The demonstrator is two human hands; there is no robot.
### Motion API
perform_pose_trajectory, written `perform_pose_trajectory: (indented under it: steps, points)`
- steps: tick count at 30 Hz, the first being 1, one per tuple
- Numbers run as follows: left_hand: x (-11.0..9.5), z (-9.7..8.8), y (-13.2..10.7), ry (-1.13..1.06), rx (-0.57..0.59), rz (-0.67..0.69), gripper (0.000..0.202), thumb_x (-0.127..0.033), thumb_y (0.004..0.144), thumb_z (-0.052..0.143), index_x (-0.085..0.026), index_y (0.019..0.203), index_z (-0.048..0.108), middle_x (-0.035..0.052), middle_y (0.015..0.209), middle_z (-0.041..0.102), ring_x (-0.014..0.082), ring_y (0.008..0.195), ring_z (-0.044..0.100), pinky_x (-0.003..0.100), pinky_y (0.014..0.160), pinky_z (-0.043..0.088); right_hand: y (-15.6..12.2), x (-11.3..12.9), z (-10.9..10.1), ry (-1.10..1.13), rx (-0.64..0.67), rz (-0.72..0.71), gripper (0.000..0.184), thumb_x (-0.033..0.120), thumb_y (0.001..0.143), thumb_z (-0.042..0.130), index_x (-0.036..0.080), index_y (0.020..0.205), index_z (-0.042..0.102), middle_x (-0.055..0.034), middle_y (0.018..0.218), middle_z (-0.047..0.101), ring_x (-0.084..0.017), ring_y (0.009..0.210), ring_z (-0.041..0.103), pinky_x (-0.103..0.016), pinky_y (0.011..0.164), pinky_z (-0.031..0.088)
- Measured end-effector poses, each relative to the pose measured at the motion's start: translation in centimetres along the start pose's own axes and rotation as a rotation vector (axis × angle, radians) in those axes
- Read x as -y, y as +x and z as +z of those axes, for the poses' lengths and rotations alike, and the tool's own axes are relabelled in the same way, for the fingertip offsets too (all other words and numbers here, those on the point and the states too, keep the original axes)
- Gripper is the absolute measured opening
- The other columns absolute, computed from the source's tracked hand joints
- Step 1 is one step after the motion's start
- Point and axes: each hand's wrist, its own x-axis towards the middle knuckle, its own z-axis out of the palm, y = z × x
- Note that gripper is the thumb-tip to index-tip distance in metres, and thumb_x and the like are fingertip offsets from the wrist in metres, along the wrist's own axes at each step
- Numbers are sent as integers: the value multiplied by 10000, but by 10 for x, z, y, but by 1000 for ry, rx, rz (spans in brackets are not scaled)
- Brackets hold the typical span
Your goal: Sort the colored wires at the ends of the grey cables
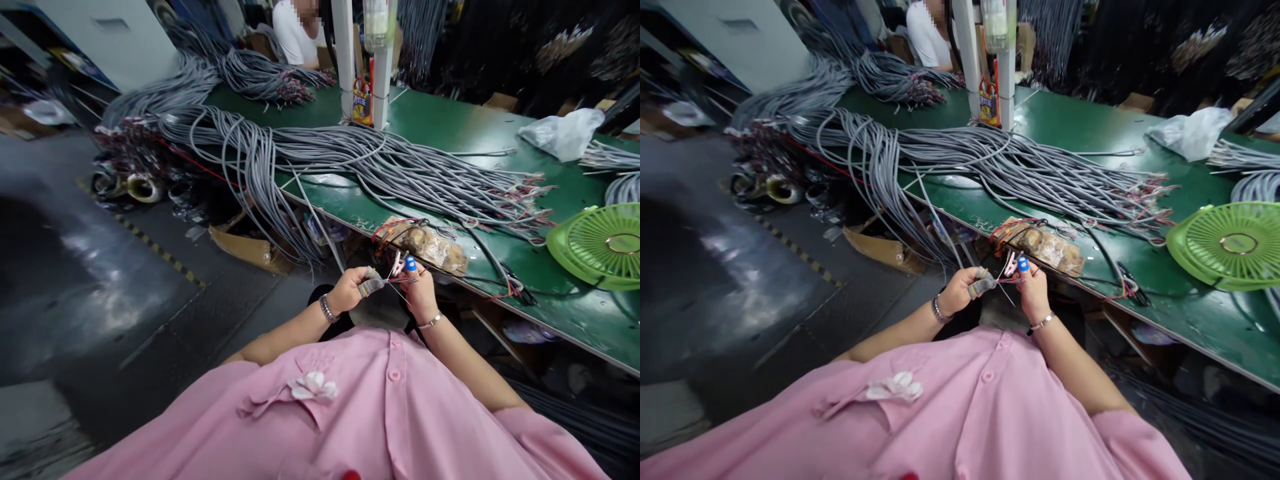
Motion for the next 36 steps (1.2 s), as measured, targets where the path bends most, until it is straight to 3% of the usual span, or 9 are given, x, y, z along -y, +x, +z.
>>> perform_pose_trajectory:
  steps: [2,7,15,21,26,36]
  points:
    - [1,0,2,5,5,7,397,-508,823,663,-115,777,627,-13,634,524,64,534,428,196,513,351,1,-2,2,28,-16,15,501,648,735,693,173,646,559,51,494,452,-45,406,277,-211,374,163]
    - [6,2,5,24,37,7,392,-497,827,660,-115,751,617,-21,618,510,66,542,416,199,524,345,4,2,9,185,82,238,489,655,725,702,177,753,606,36,550,498,-49,407,324,-207,353,198]
    - [3,5,0,54,65,12,404,-508,828,653,-115,744,608,-19,619,502,72,559,404,200,538,340,3,1,12,343,86,232,417,574,754,727,178,736,595,18,625,562,-47,442,357,-174,349,213]
    - [-4,1,-20,18,113,-4,404,-502,837,645,-107,752,620,-10,631,511,69,551,402,199,533,344,-3,-2,-3,411,131,330,469,656,815,596,187,792,606,-22,711,636,-66,435,363,-185,350,210]
    - [-2,-3,-48,102,172,5,396,-491,855,627,-104,771,639,19,671,559,93,607,465,207,578,390,-12,-7,-22,367,123,350,462,642,829,587,183,819,631,-37,774,653,-66,458,379,-176,348,191]
    - [3,-2,-86,283,-31,45,319,-435,865,630,-121,812,645,23,721,592,107,656,507,212,628,431,-60,-23,-39,253,160,375,340,454,773,726,148,921,705,-30,764,616,-43,477,341,-162,350,146]
